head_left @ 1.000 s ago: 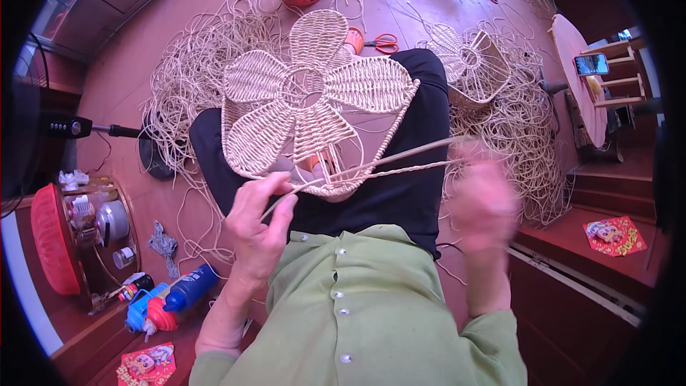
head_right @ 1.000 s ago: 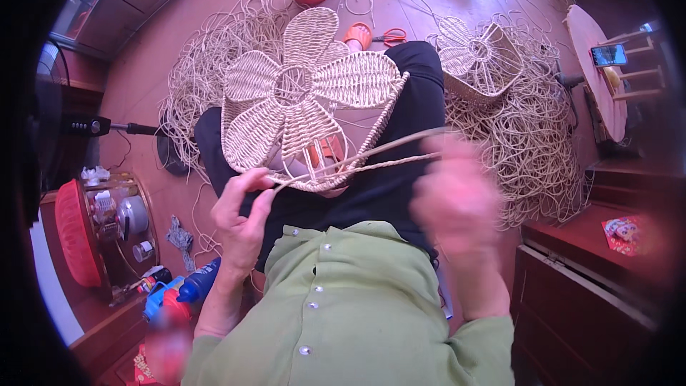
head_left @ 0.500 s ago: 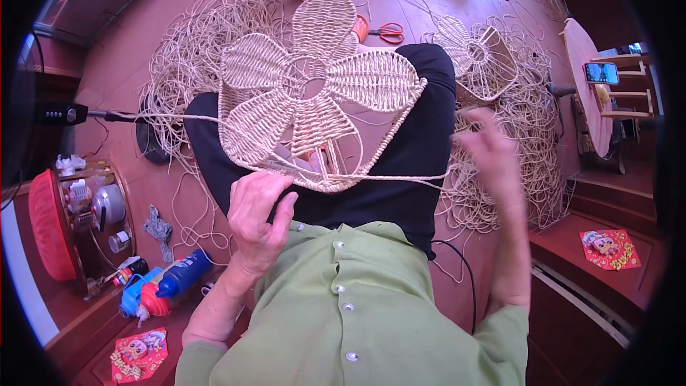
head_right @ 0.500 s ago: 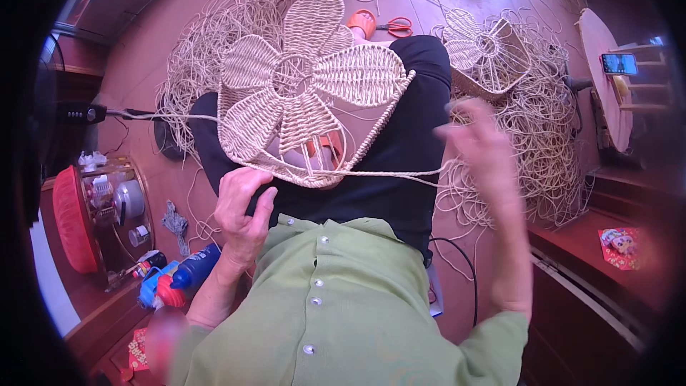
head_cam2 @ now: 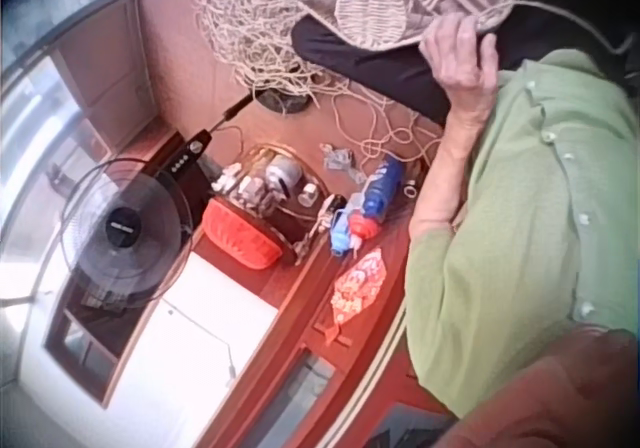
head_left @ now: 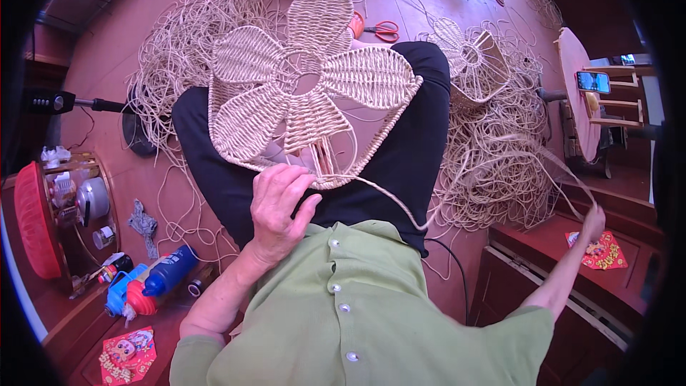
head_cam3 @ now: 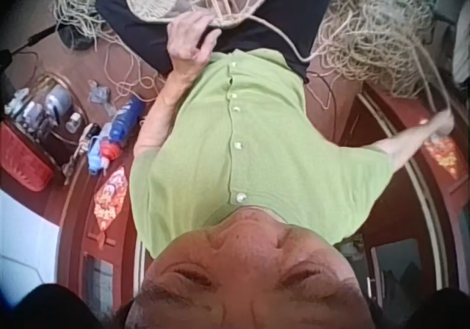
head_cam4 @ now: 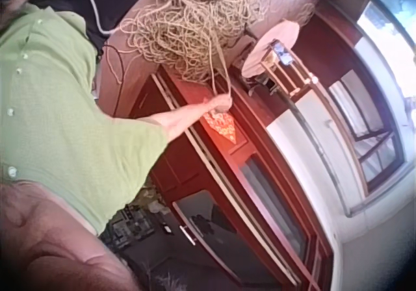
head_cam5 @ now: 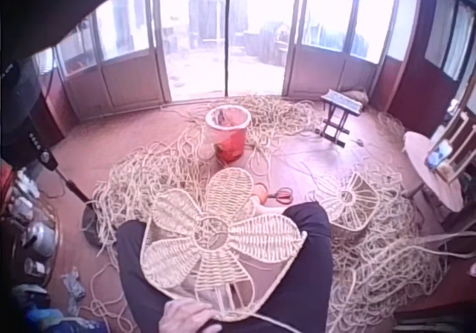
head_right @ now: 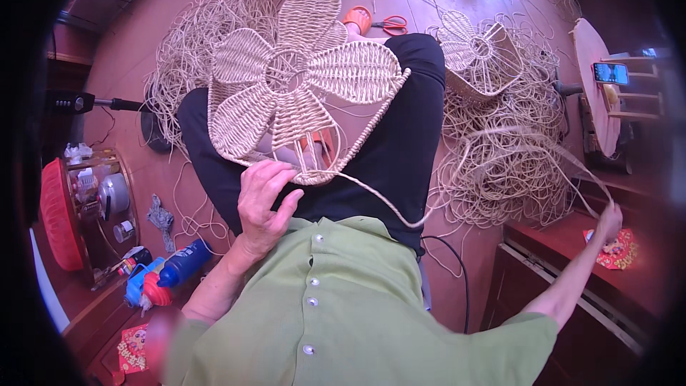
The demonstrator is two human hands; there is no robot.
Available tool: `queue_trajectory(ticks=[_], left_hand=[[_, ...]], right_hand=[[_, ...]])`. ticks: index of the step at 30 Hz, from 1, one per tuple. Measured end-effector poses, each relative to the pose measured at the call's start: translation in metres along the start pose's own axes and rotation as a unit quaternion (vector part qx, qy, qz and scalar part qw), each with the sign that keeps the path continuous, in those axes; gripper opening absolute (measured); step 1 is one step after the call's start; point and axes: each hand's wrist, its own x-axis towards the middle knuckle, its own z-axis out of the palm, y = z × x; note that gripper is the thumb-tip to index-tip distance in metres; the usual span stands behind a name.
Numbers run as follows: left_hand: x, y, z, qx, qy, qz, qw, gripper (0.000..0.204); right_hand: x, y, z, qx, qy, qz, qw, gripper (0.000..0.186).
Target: Weaving a floral-patterned basket using natural cord/straw material.
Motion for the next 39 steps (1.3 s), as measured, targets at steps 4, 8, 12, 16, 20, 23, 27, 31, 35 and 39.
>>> queue_trajectory(ticks=[4,8,12,16,20,23,27,31,35,39], left_hand=[[0.005,0.002,0.013,-0.042,0.011,-0.026,0.999,0.049],[0.008,0.000,0.016,-0.024,-0.009,-0.018,1.000,0.051],[0.015,0.000,0.023,-0.037,-0.028,-0.028,0.999,0.041],[0.021,0.003,0.038,-0.001,0.000,0.001,1.000,0.019],[0.030,0.009,0.053,0.043,-0.006,-0.012,0.999,0.013],[0.035,0.011,0.052,0.087,-0.042,-0.022,0.995,0.009],[0.036,0.019,0.051,0.043,-0.078,-0.052,0.995,0.009],[0.026,0.019,0.045,-0.016,-0.088,-0.074,0.993,0.017],[0.021,0.015,0.048,-0.038,-0.080,-0.054,0.995,0.027],[0.014,0.008,0.058,-0.022,-0.074,-0.023,0.997,0.032]], right_hand=[[-0.071,-0.085,-0.039,0.169,0.092,-0.204,0.960,0.045],[-0.329,-0.283,-0.154,0.457,-0.204,-0.456,0.736,0.045],[-0.407,-0.317,-0.151,0.366,-0.149,-0.638,0.660,0.030],[-0.375,-0.367,-0.174,0.568,0.011,-0.519,0.639,0.015],[-0.405,-0.448,-0.216,0.620,0.090,-0.634,0.453,0.030],[-0.415,-0.445,-0.214,0.545,0.073,-0.663,0.508,0.023],[-0.421,-0.396,-0.186,0.475,-0.269,-0.621,0.562,0.016],[-0.426,-0.399,-0.206,0.434,-0.487,-0.516,0.555,0.017],[-0.442,-0.392,-0.185,0.472,-0.286,-0.574,0.605,0.016],[-0.455,-0.381,-0.194,0.408,-0.206,-0.592,0.664,0.017]])
